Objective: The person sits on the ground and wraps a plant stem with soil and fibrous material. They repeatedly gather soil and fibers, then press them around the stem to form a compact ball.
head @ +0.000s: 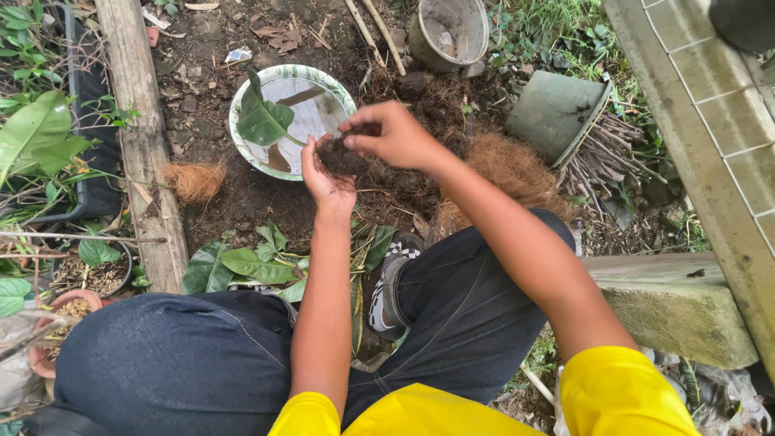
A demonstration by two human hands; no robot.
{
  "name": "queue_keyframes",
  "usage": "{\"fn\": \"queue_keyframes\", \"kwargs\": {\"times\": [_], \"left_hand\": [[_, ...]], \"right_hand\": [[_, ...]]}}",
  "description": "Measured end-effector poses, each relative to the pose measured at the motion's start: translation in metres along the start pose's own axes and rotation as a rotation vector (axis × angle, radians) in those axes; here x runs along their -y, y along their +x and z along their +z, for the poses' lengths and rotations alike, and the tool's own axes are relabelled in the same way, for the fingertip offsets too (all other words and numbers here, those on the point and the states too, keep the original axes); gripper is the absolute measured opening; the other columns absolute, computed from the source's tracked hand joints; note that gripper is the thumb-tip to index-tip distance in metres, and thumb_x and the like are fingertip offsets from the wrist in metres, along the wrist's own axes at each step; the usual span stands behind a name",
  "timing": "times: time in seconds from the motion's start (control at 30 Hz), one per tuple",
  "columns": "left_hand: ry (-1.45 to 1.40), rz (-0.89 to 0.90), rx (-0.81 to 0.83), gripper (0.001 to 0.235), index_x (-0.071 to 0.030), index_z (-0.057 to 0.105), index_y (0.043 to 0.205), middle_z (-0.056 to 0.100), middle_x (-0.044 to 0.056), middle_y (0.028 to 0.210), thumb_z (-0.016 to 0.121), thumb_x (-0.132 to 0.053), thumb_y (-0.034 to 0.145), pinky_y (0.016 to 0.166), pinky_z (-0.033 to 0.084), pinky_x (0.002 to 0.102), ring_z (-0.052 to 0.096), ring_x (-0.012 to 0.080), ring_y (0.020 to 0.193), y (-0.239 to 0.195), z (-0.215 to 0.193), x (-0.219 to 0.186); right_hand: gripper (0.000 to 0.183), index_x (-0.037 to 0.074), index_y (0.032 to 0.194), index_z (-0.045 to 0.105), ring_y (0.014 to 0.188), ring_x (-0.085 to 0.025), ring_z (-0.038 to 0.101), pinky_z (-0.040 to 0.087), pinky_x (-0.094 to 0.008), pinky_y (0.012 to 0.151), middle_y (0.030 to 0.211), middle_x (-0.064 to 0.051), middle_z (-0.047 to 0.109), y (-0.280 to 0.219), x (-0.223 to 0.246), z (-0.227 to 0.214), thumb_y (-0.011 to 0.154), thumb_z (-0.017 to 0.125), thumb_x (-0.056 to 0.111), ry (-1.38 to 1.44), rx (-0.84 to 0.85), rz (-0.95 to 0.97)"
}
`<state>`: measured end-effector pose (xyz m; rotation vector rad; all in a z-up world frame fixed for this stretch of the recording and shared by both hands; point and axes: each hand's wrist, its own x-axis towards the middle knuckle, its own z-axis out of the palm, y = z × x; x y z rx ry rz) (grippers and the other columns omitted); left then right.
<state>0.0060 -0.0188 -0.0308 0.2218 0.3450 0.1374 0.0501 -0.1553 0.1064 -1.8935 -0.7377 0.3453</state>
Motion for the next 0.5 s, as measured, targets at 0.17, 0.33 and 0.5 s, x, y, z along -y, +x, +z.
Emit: {"fn": "queue_keyframes", "kwargs": {"times": [0.17, 0.33, 0.5], "left_hand": [[-0.024, 0.152, 0.026, 0.028, -0.003, 0.062, 0.108, 0.065, 0.007, 0.095, 0.069, -0.029, 0.099, 0.070, 0.056, 0.035, 0.067, 0.0212, 0.085, 0.003, -0.001, -0.002], [0.118, 0.231, -0.041, 0.024, -0.005, 0.059, 0.100, 0.064, 0.009, 0.086, 0.076, -0.020, 0.095, 0.062, 0.055, 0.035, 0.066, 0.0206, 0.071, 0.005, -0.001, -0.005], [0.160, 0.294, -0.157, 0.028, -0.002, 0.057, 0.099, 0.067, 0.011, 0.082, 0.081, -0.015, 0.090, 0.061, 0.057, 0.034, 0.067, 0.0211, 0.068, 0.009, -0.008, -0.016]], "right_hand": [[0.025, 0.006, 0.105, 0.079, 0.103, -0.033, 0.068, 0.055, -0.043, 0.086, 0.110, -0.011, 0.075, -0.013, -0.004, 0.029, 0.080, 0.080, 0.005, -0.646, -0.105, -0.280], [0.027, 0.004, 0.106, 0.078, 0.111, -0.035, 0.063, 0.054, -0.044, 0.090, 0.122, -0.017, 0.067, -0.021, 0.010, 0.045, 0.079, 0.079, 0.006, -0.638, -0.032, -0.375], [0.037, -0.001, 0.119, 0.074, 0.108, -0.035, 0.068, 0.056, -0.044, 0.091, 0.119, -0.019, 0.068, -0.016, 0.012, 0.036, 0.083, 0.079, 0.008, -0.392, -0.021, -0.284]]}}
